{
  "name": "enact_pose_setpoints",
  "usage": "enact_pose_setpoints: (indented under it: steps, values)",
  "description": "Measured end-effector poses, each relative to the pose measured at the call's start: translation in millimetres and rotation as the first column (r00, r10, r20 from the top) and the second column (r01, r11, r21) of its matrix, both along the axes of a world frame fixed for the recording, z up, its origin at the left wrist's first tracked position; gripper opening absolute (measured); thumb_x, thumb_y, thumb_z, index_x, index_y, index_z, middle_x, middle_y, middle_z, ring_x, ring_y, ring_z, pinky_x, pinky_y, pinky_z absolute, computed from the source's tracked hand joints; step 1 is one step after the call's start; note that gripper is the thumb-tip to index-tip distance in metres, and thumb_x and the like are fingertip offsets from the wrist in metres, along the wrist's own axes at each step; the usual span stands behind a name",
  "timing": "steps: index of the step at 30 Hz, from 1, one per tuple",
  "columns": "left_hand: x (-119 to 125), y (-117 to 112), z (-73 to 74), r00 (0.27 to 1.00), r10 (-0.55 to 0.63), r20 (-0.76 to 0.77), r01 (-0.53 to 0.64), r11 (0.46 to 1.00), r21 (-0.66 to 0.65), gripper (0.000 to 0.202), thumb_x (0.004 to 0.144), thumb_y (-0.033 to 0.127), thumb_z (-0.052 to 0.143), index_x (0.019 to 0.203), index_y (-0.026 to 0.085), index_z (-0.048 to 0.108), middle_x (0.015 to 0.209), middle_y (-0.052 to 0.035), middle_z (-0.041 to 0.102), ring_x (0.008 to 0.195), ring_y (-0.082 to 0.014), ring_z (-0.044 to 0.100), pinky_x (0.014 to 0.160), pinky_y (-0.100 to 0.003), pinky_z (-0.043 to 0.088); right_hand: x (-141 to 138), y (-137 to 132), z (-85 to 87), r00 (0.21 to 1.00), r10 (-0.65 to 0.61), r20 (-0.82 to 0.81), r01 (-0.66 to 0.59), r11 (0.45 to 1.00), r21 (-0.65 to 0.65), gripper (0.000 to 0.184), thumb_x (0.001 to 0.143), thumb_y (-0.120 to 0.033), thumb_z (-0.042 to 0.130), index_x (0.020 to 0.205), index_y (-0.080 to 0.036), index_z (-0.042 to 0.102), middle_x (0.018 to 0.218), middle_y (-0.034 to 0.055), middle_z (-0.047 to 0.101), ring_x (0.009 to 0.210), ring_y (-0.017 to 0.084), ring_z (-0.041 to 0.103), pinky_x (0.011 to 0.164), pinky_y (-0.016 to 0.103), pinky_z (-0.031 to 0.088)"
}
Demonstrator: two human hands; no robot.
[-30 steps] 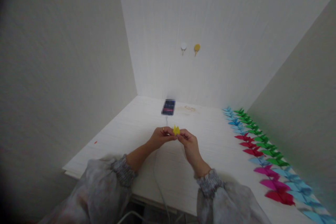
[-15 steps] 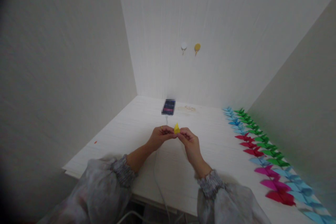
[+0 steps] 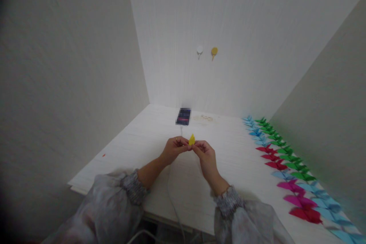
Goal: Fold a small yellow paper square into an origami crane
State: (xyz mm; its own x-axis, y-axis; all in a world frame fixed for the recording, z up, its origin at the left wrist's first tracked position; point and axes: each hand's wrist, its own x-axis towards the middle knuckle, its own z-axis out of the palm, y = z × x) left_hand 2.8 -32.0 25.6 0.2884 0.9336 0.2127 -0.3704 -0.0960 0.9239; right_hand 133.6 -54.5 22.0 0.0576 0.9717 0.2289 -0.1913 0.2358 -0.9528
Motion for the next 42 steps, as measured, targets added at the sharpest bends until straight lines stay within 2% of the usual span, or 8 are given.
enact_pose_setpoints:
  steps: [7, 10, 18, 22, 27, 33, 36, 42]
  values:
    - [2.4, 2.5, 0.3, 0.999, -0.021, 0.041, 0.025, 0.992, -0.121, 0.043, 0.049, 0.019, 0.071, 0.082, 0.016, 0.043, 0.064, 0.0021, 0.06, 0.058, -0.0112, 0.058, 0.062, -0.029, 0.046, 0.9, -1.0, -0.4, 0.975, -0.147, 0.165, 0.147, 0.989, 0.014, 0.016, 0.062, -0.032, 0.063, 0.067, -0.019, 0.055, 0.066, 0.0008, 0.058, 0.061, 0.014, 0.053, 0.06, 0.028, 0.043]
    - [2.2, 2.4, 2.0, 1.0, -0.024, 0.003, 0.024, 0.987, -0.157, 0.041, 0.053, 0.026, 0.068, 0.086, 0.014, 0.046, 0.065, -0.0005, 0.061, 0.057, -0.0111, 0.058, 0.062, -0.03, 0.047, 2.1, -0.5, -4.2, 0.963, -0.158, 0.219, 0.154, 0.987, 0.036, 0.017, 0.063, -0.033, 0.062, 0.067, -0.018, 0.056, 0.066, 0.0019, 0.059, 0.061, 0.015, 0.053, 0.06, 0.029, 0.043]
    - [-0.9, 4.4, 0.1, 0.981, 0.037, -0.19, -0.065, 0.987, -0.145, 0.03, 0.055, 0.038, 0.065, 0.062, 0.011, 0.054, 0.055, -0.0011, 0.059, 0.045, -0.0074, 0.051, 0.048, -0.021, 0.044, -1.3, -1.8, -6.2, 0.95, -0.135, 0.28, 0.114, 0.99, 0.087, 0.015, 0.063, -0.032, 0.062, 0.066, -0.019, 0.056, 0.068, 0.0016, 0.059, 0.067, 0.015, 0.054, 0.065, 0.03, 0.044]
    - [-1.3, 4.8, -1.4, 0.984, 0.053, -0.169, -0.081, 0.983, -0.164, 0.03, 0.055, 0.039, 0.064, 0.057, 0.011, 0.051, 0.051, 0.0004, 0.056, 0.042, -0.0069, 0.049, 0.045, -0.021, 0.042, -2.0, -2.1, -4.2, 0.954, -0.099, 0.282, 0.074, 0.993, 0.097, 0.012, 0.064, -0.03, 0.062, 0.064, -0.019, 0.056, 0.068, 0.0013, 0.058, 0.067, 0.015, 0.054, 0.066, 0.03, 0.044]
    - [0.1, 5.4, -1.5, 0.988, 0.073, -0.136, -0.095, 0.982, -0.161, 0.031, 0.054, 0.039, 0.065, 0.054, 0.012, 0.049, 0.048, 0.0022, 0.053, 0.043, -0.0061, 0.047, 0.047, -0.021, 0.04, -6.0, -1.3, -2.8, 0.978, -0.083, 0.191, 0.083, 0.997, 0.007, 0.018, 0.061, -0.031, 0.064, 0.071, -0.019, 0.056, 0.068, 0.0012, 0.059, 0.062, 0.014, 0.054, 0.059, 0.028, 0.045]
    - [0.2, 3.9, 2.0, 0.981, 0.138, -0.138, -0.154, 0.982, -0.109, 0.026, 0.054, 0.035, 0.065, 0.052, 0.012, 0.052, 0.048, 0.0031, 0.052, 0.045, -0.005, 0.043, 0.048, -0.019, 0.035, -11.7, -2.5, 1.8, 0.983, 0.1, 0.151, -0.08, 0.988, -0.133, 0.021, 0.058, -0.032, 0.065, 0.073, -0.018, 0.061, 0.07, 0.0026, 0.064, 0.063, 0.015, 0.057, 0.062, 0.03, 0.045]
    - [0.1, 3.4, 1.0, 0.983, 0.125, -0.138, -0.139, 0.985, -0.101, 0.025, 0.055, 0.035, 0.064, 0.054, 0.012, 0.053, 0.049, 0.0024, 0.053, 0.046, -0.0053, 0.043, 0.047, -0.019, 0.033, -9.9, -2.4, -0.2, 0.979, 0.131, 0.157, -0.1, 0.976, -0.194, 0.018, 0.058, -0.032, 0.064, 0.066, -0.016, 0.063, 0.059, 0.0009, 0.062, 0.052, 0.013, 0.054, 0.055, 0.027, 0.043]
    - [0.1, 3.5, -1.4, 0.988, 0.089, -0.127, -0.099, 0.992, -0.074, 0.024, 0.055, 0.032, 0.065, 0.055, 0.012, 0.051, 0.05, 0.0025, 0.053, 0.045, -0.0053, 0.043, 0.045, -0.019, 0.032, -4.6, -0.9, -6.2, 0.972, 0.221, 0.074, -0.199, 0.952, -0.231, 0.015, 0.063, -0.03, 0.062, 0.066, -0.015, 0.063, 0.056, 0.0007, 0.061, 0.052, 0.011, 0.053, 0.051, 0.023, 0.04]
